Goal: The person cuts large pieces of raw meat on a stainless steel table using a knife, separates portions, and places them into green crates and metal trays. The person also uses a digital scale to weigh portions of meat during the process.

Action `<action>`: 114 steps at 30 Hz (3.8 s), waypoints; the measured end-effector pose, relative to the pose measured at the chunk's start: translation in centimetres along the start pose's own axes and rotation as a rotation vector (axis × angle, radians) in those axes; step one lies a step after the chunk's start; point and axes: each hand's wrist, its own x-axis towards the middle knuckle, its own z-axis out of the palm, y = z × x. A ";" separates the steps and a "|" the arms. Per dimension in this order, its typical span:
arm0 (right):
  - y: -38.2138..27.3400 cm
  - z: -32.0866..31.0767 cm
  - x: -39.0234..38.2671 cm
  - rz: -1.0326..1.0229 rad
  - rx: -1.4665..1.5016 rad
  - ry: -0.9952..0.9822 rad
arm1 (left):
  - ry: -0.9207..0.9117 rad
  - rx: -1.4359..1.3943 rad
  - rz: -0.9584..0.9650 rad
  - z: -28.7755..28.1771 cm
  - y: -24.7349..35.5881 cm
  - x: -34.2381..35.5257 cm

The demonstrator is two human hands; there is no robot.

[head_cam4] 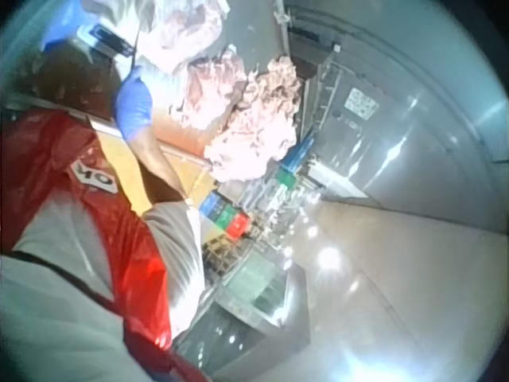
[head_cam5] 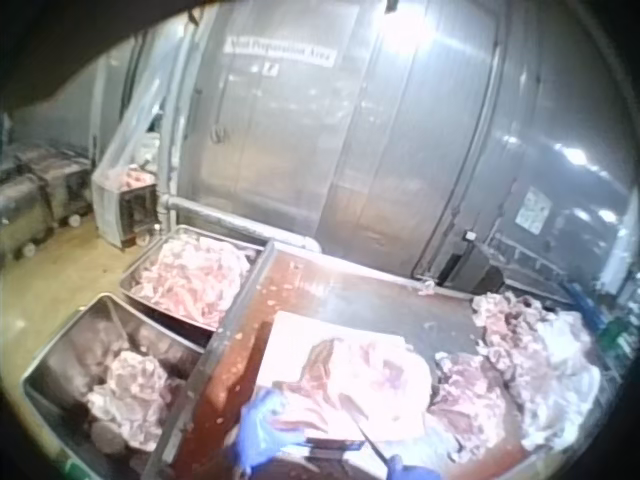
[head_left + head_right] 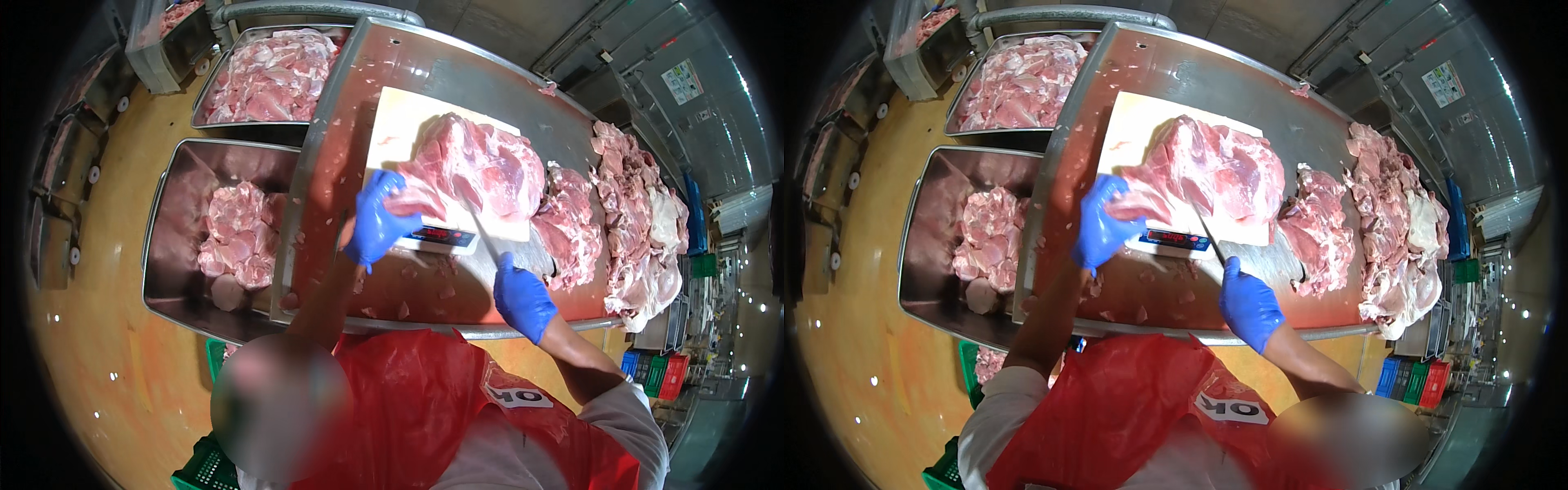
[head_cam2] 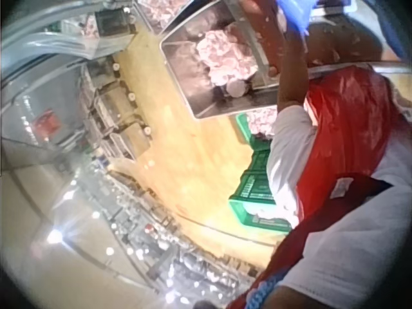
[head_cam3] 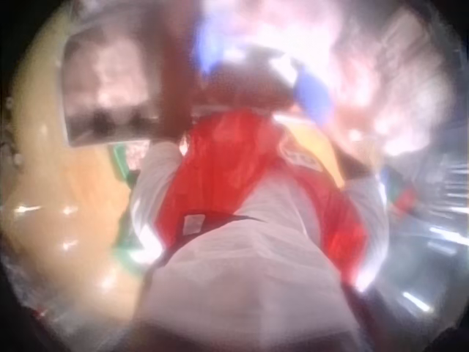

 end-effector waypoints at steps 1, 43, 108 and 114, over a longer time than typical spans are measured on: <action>-0.5 -1.0 -0.2 -0.023 0.041 0.066 | -0.010 0.205 0.102 0.4 0.0 -1.0; 20.9 6.8 10.1 0.147 1.645 0.673 | -0.082 0.418 -0.117 -1.6 2.8 10.1; 7.6 0.2 19.9 -0.363 0.915 0.609 | -0.018 0.700 0.452 4.8 -1.9 12.8; 6.4 -2.1 16.5 -0.303 0.736 0.688 | -0.073 0.648 0.213 4.3 -1.5 11.9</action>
